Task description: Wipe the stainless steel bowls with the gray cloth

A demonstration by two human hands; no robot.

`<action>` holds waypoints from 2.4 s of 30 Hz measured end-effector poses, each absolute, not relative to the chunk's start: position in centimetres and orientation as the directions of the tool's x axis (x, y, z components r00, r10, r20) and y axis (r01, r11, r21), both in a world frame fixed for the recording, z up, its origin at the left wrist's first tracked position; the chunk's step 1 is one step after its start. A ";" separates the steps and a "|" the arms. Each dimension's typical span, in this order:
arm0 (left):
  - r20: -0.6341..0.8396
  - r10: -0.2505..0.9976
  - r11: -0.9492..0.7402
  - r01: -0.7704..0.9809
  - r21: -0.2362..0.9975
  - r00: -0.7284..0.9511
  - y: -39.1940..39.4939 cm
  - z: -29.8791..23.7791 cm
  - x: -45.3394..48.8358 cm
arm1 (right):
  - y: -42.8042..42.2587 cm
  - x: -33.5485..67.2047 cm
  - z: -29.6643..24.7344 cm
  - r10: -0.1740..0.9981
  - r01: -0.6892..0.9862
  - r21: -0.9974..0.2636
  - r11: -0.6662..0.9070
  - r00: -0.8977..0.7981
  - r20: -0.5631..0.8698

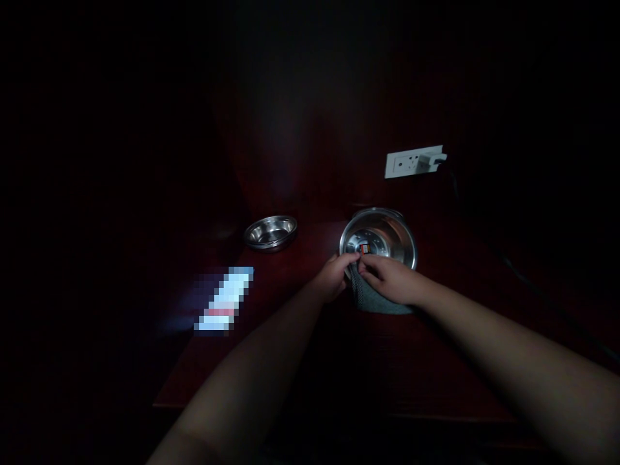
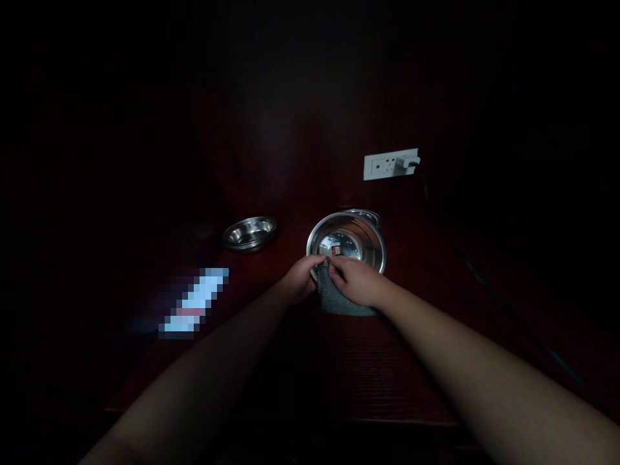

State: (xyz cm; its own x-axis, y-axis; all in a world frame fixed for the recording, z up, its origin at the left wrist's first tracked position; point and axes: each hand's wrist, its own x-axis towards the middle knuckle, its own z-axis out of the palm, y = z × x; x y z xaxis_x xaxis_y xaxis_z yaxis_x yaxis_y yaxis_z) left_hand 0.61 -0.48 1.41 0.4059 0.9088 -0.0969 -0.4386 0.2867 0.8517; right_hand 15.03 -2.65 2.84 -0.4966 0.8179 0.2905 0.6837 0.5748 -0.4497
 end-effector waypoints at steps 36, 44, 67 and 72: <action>-0.055 0.863 0.259 -0.346 0.902 0.503 -0.7 1.5 0.0 | -2.1 15.9 3.0 0.856 0.782 -0.349 0.516 -0.452 0.253; -0.023 0.857 0.217 -0.321 0.922 0.514 -1.1 1.7 0.1 | -2.0 15.8 2.8 0.847 0.746 -0.401 0.532 -0.456 0.274; -0.020 0.880 0.198 -0.329 0.923 0.474 -0.6 1.1 0.0 | -2.0 15.7 2.6 0.832 0.728 -0.405 0.554 -0.468 0.296; -0.031 0.884 0.203 -0.321 0.925 0.467 -0.7 1.3 0.0 | -2.0 15.7 2.8 0.833 0.722 -0.416 0.553 -0.474 0.286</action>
